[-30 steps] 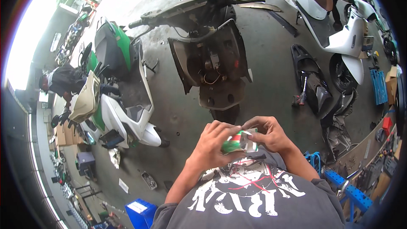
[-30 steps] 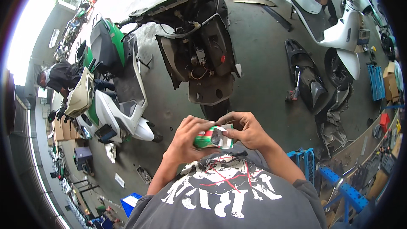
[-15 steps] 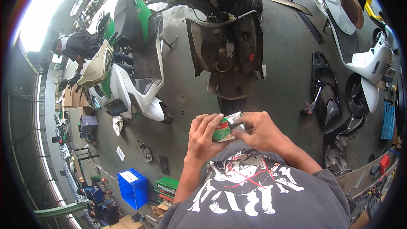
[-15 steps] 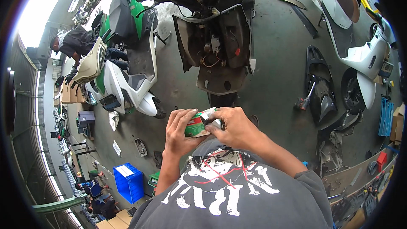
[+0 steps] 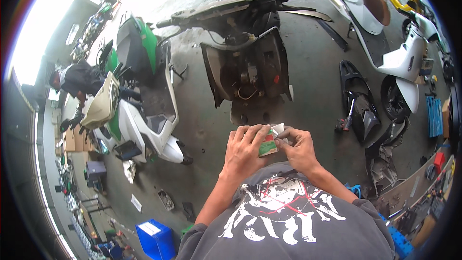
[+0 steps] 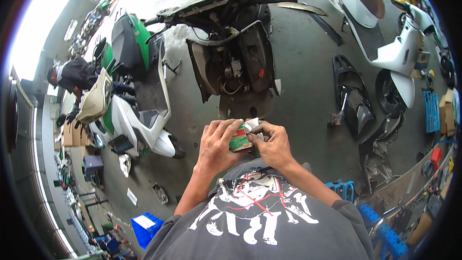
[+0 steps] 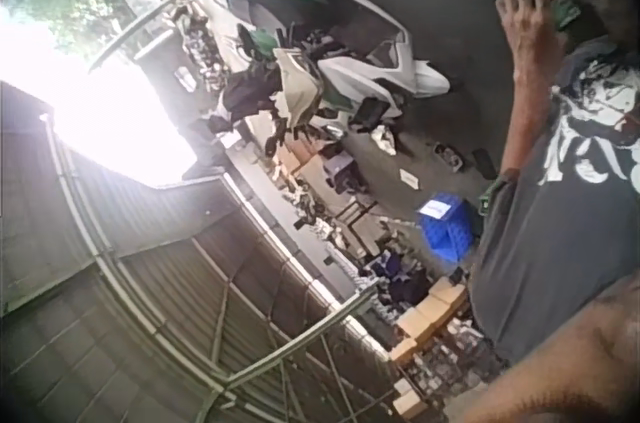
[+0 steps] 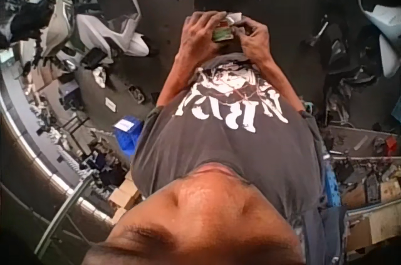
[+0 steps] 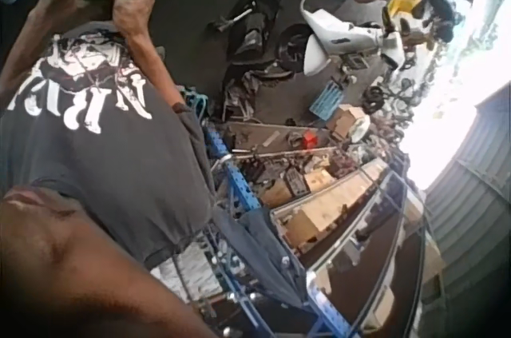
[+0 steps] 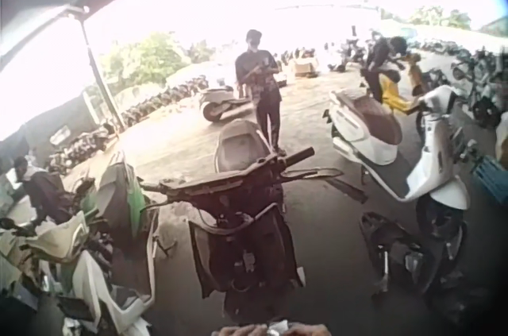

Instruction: The person removes a scooter's dashboard cover, detaches the internal horn assembly, and prepares to install a new horn using a socket wrench and impact driver.

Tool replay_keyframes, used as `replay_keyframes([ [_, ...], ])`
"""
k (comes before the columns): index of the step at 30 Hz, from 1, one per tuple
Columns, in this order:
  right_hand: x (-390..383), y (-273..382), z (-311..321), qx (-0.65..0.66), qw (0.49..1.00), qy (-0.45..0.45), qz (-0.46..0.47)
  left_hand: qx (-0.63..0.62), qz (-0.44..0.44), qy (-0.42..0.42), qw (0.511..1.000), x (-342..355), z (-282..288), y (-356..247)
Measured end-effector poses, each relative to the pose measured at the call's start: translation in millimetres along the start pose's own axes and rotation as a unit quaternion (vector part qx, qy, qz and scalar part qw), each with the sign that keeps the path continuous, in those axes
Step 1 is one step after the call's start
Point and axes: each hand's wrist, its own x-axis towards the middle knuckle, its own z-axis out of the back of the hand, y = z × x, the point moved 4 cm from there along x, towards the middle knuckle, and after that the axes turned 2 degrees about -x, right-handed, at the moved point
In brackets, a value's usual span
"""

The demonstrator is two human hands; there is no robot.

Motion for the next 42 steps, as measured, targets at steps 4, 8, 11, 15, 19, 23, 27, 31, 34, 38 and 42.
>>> replay_keyframes([
  [4, 0.5, 22.7, -11.6, 0.121, 0.985, -0.006, 0.121, -0.083, 0.039, 0.019, 0.996, -2.0, 13.4, 40.5],
  [8, 11.2, 26.3, -1.3, 0.389, 0.913, -0.039, 0.116, -0.162, 0.103, -0.007, 0.981, -10.8, 21.6, 86.4],
  [11, 15.1, 19.2, -15.7, 0.483, 0.871, -0.050, 0.079, -0.327, 0.114, -0.001, 0.938, -15.0, 18.3, 107.5],
  [15, 5.3, -2.2, -35.6, 0.474, 0.872, -0.109, 0.057, -0.448, 0.090, 0.065, 0.887, -25.8, -5.6, 138.3],
  [19, -11.2, -14.5, -53.3, 0.351, 0.901, -0.243, 0.071, -0.762, 0.090, 0.200, 0.609, -45.8, -39.0, 133.1],
  [23, -35.7, -20.1, -67.1, 0.100, 0.917, -0.358, 0.142, -0.696, -0.089, 0.311, 0.641, -35.3, -38.5, 111.2],
  [27, -59.7, -2.1, -77.6, 0.090, 0.915, -0.357, 0.167, -0.572, -0.174, 0.333, 0.729, -23.8, -30.0, 99.7],
  [31, -74.2, 6.8, -91.7, 0.050, 0.910, -0.361, 0.196, -0.597, -0.240, 0.338, 0.687, -21.9, -12.9, 84.3],
  [34, -79.8, 14.7, -89.5, 0.018, 0.910, -0.375, 0.175, -0.572, -0.250, 0.341, 0.703, -24.9, -8.5, 73.2],
  [38, -102.7, -9.0, -52.9, 0.105, 0.892, -0.411, 0.157, -0.529, -0.216, 0.390, 0.722, -30.1, -1.6, 64.3],
  [42, -133.3, -37.1, -7.9, 0.059, 0.811, -0.564, 0.142, -0.488, -0.180, 0.420, 0.744, -37.6, 3.5, 57.0],
])
